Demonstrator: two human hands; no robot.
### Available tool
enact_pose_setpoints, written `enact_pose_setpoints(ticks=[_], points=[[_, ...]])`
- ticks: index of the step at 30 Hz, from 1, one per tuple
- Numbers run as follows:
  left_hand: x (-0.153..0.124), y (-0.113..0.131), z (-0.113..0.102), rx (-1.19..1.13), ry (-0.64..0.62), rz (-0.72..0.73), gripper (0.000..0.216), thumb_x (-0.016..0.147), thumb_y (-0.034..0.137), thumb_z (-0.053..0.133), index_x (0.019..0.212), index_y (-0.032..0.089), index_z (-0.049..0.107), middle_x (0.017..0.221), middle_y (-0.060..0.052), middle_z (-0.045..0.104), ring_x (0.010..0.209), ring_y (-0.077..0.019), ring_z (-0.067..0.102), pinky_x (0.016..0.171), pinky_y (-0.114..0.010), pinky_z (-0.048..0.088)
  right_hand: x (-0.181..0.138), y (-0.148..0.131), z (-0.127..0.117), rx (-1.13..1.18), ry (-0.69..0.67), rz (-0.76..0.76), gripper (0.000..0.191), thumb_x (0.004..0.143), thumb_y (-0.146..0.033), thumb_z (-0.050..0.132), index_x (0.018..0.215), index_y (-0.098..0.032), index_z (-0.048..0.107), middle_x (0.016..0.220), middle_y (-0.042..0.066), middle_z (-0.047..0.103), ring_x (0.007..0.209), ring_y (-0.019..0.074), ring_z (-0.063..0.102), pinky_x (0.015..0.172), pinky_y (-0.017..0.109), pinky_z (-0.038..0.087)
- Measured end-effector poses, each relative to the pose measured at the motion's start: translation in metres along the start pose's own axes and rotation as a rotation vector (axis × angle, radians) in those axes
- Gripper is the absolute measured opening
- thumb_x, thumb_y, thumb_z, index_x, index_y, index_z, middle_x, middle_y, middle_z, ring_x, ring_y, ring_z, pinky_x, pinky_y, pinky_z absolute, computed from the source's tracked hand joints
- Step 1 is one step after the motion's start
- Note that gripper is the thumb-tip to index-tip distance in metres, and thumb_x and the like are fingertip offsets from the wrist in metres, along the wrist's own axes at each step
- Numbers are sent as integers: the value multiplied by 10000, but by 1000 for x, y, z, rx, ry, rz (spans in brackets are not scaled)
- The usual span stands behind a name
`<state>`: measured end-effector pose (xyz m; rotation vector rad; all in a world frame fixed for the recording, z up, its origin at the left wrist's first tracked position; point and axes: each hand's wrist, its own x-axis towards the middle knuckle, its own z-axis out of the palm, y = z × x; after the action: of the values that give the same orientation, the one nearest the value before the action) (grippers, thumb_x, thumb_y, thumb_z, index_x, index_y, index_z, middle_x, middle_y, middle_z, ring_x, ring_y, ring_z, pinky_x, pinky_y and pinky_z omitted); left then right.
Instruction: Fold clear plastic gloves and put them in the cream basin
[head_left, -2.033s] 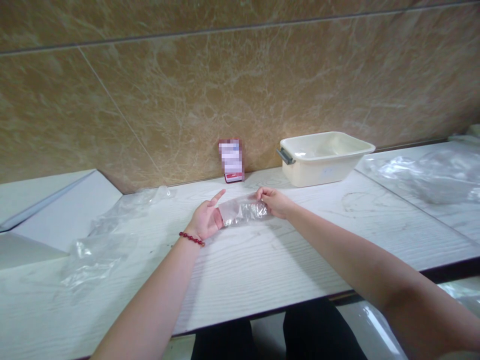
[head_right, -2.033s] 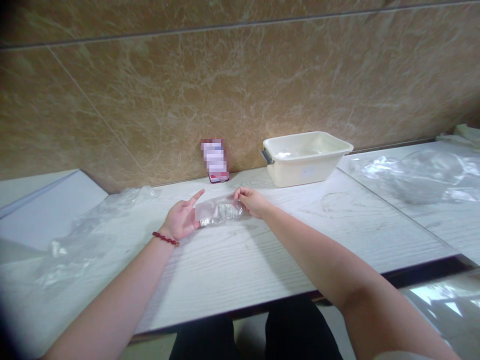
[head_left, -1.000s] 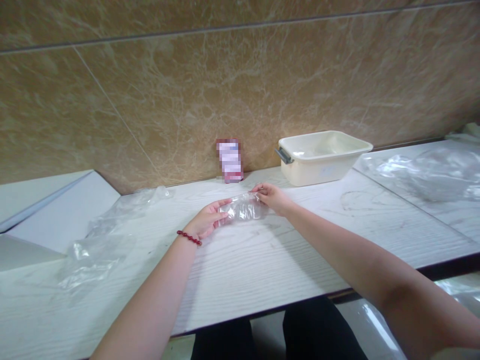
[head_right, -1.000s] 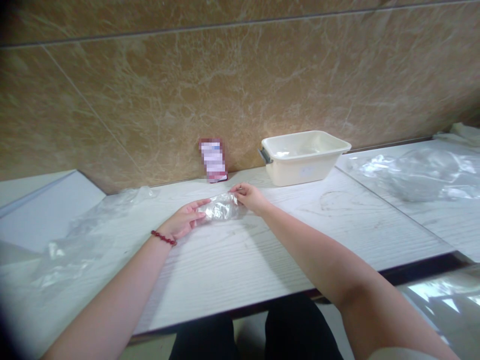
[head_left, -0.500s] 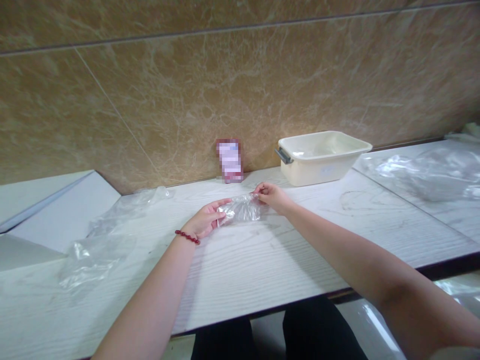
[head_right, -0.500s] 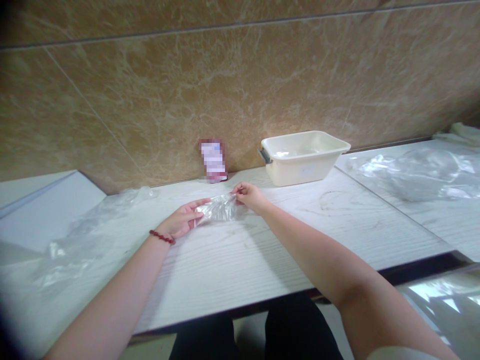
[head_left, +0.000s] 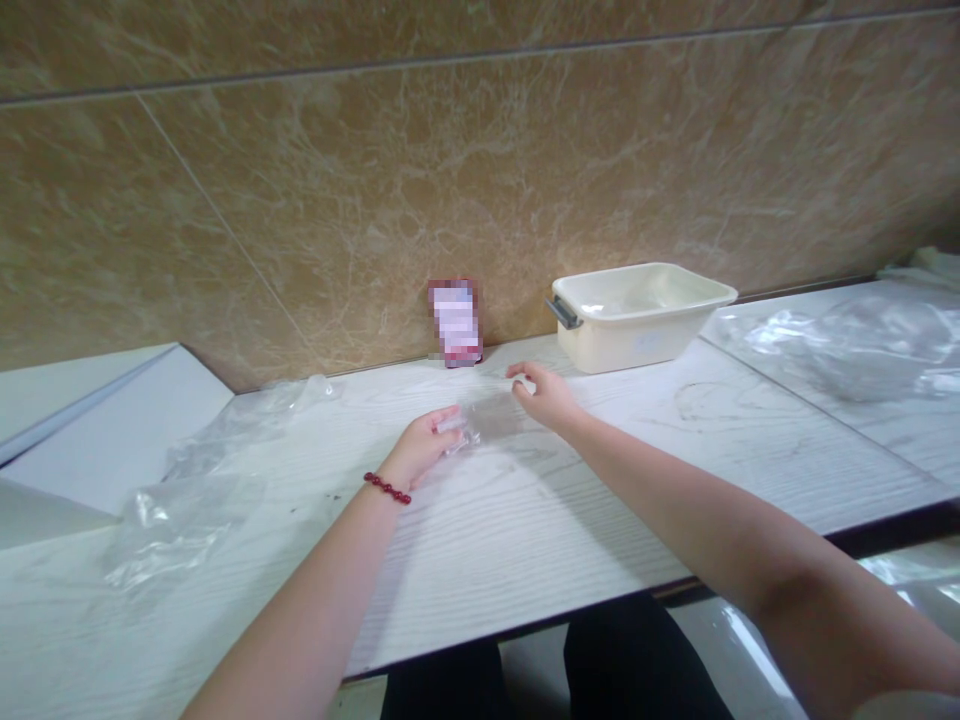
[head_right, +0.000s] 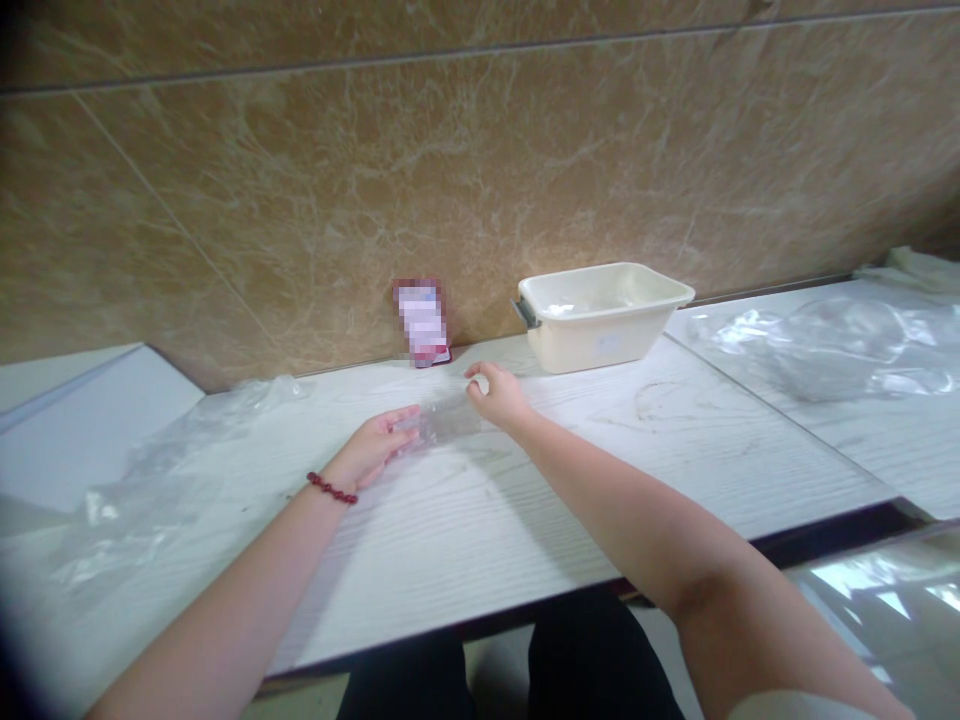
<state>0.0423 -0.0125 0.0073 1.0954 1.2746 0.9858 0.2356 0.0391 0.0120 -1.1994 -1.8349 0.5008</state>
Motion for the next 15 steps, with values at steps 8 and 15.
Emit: enact_pose_setpoints(ticks=[8,15], points=[[-1,-13,14,106,-67,155,453,612,103,570,1061,155,531,912,-47,624,815,-160,551,730,-263,419,-39,-30,26,-354,-387,-340,426,832,-255,269,1177,-43,400,1221,154,400,1160,208,315,946,363,266],[2,-14,16,174,-73,228,443,619,134,554,1061,148,536,1055,-54,572,925,-175,520,836,-288,368,-42,-18,34,-528,-438,-325,448,843,-243,231,1210,-15,352,1248,179,351,1172,244,284,941,411,255]])
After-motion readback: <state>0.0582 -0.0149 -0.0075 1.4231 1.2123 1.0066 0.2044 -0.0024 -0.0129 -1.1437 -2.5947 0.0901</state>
